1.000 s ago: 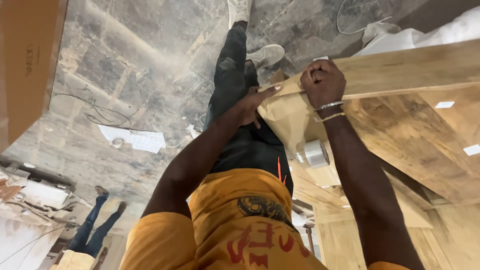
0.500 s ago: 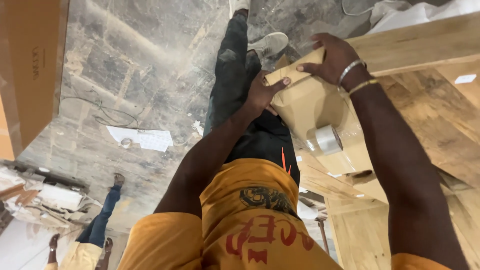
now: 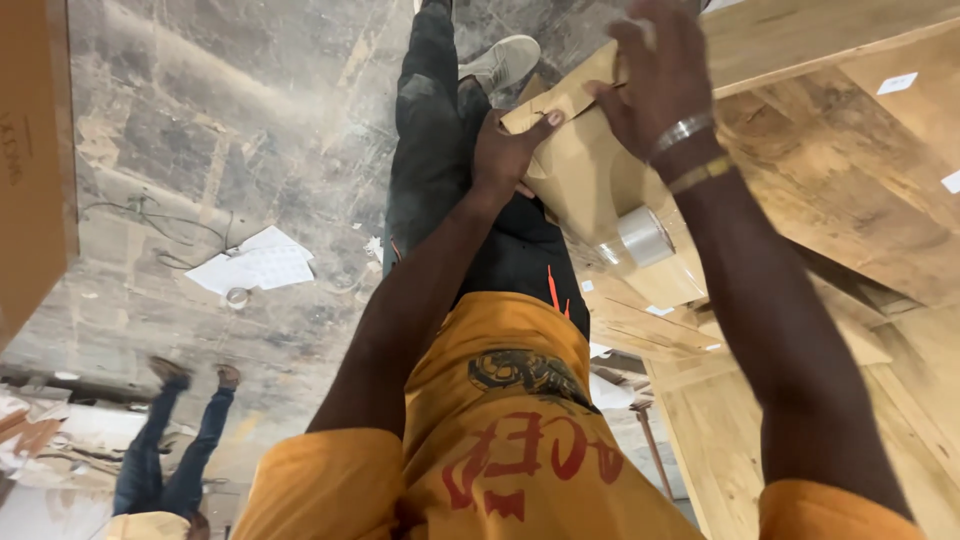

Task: The person places foam sheets over a wooden component and then wraps it in brown paper, securing the paper with clear tape.

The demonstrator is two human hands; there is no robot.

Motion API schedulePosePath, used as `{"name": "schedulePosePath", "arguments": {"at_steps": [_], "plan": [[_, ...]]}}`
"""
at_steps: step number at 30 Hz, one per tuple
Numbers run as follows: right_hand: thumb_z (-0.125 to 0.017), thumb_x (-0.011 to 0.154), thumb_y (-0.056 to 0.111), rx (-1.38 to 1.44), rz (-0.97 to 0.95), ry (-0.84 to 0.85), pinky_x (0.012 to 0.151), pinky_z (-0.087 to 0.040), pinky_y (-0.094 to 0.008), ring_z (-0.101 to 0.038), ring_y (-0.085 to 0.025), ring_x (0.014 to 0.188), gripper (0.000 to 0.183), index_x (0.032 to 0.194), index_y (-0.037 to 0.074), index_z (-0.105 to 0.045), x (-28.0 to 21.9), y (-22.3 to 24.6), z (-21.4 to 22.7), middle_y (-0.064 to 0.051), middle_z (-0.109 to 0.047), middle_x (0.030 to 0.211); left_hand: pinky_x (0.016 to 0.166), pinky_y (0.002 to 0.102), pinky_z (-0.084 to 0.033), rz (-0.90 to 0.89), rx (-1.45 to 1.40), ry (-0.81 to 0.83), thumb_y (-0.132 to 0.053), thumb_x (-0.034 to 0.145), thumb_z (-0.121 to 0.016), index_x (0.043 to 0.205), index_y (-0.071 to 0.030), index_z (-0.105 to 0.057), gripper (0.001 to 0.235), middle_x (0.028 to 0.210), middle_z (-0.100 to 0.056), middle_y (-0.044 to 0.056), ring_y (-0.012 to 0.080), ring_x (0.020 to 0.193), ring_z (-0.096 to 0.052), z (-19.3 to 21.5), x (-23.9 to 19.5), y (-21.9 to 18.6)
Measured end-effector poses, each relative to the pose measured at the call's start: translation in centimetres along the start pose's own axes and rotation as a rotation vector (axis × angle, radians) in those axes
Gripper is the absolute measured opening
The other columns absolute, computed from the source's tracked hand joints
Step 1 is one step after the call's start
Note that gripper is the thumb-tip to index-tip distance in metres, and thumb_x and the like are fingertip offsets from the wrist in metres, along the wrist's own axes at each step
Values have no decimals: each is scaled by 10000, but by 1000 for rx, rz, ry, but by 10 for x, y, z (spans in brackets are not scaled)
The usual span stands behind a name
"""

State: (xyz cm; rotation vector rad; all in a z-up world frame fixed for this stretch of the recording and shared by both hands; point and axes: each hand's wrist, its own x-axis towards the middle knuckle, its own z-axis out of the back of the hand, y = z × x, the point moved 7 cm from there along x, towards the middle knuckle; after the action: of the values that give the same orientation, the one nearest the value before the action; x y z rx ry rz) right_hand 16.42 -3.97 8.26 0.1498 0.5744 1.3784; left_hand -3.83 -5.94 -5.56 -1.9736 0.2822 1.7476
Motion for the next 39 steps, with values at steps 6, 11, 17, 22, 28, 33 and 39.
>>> {"name": "schedulePosePath", "arguments": {"at_steps": [6,11,17,22,28,33,39], "plan": [[-770,951,397,19,-622,391,877,-515,-537,-632,-466,996,664,1399,19,-459,-127,-27,-32,-247,-660,1067,496,449,-614,-14,73,-56,-492,626,-900,1189,36,-583,835,935,-750,174,283,683,-766,3,5,6],[-858,824,434,118,-840,738,802,-544,-513,-659,-500,879,951,1491,4,-334,-200,-15,-81,-307,-664,922,810,353,-610,-140,151,-159,-517,621,-955,1189,44,-630,863,1025,-778,168,236,901,-775,6,12,16],[-747,841,48,761,-887,301,787,-587,-302,-701,-157,930,489,1319,57,-646,-153,0,-60,-78,-742,1121,848,342,-604,-282,-12,-156,-443,632,-955,1177,35,-640,790,1050,-781,153,231,944,-772,10,5,3],[-790,902,41,710,-704,297,807,-525,-249,-635,-86,908,281,1179,57,-747,-51,36,-18,-38,-733,1050,873,340,-601,-407,-73,-75,-370,713,-913,1183,12,-642,664,1063,-786,134,238,982,-776,2,-6,1],[-841,946,58,447,-403,241,689,-473,-280,-576,-120,742,161,1099,38,-795,70,28,-20,-33,-708,877,814,370,-575,-541,-7,-69,-357,708,-936,1094,-20,-673,576,982,-744,124,252,896,-740,-4,-36,-13],[-793,970,82,781,-427,297,776,-532,-238,-645,-64,860,140,1103,38,-789,87,-22,-79,-23,-761,987,777,382,-568,-528,81,-89,-385,681,-943,1007,-17,-663,566,971,-703,153,260,867,-711,4,-51,-32],[-814,916,167,657,-595,586,742,-540,-282,-669,-101,824,199,1070,41,-795,75,-55,-109,-44,-776,980,743,384,-541,-561,207,-74,-395,688,-962,997,-1,-618,607,914,-668,174,266,835,-666,5,-74,-34]]}}
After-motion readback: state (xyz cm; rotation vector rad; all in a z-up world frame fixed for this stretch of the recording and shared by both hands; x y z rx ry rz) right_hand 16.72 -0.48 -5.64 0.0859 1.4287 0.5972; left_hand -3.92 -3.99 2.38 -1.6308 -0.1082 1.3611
